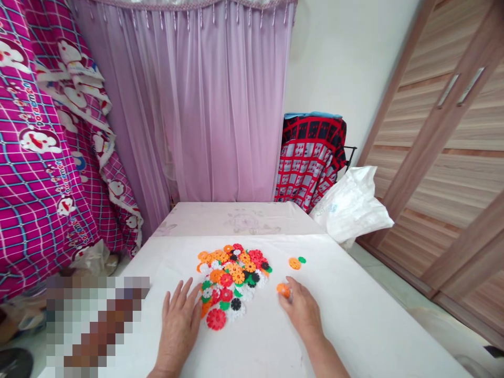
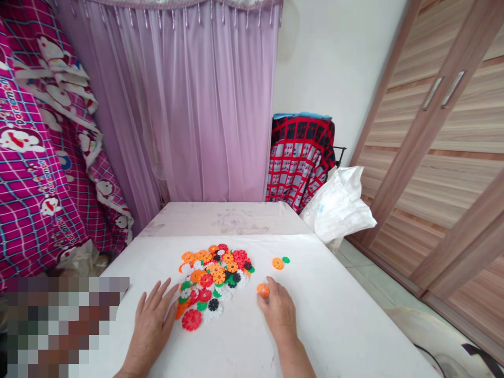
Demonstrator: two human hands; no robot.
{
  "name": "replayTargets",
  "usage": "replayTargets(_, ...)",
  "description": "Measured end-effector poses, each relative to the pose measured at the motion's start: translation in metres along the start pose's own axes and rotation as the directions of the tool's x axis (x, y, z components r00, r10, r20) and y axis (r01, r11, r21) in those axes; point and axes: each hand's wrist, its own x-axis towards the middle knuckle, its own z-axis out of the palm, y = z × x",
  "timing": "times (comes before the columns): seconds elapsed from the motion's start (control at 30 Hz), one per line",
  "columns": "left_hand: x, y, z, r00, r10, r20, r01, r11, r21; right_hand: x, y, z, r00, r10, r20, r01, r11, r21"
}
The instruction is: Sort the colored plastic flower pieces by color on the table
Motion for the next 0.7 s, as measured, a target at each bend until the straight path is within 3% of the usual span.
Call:
replayTargets(0.33,0.0021,0.0053,-0.0062,0.996,-0.063,0.071,0.067,0.996,-0.059,-0.0009,0.0024,-0.0010,0.993,0.113,0.024,-0.115,0.958,0.264)
replayTargets(0.7,0.0024,0.0017,0.0004,0.970,-0.155,0.188,0.184,0.972,-0.146,0.0017,0.0013,-0.0048,0.982,0.173,0.081,-0.190,0.931,0.312)
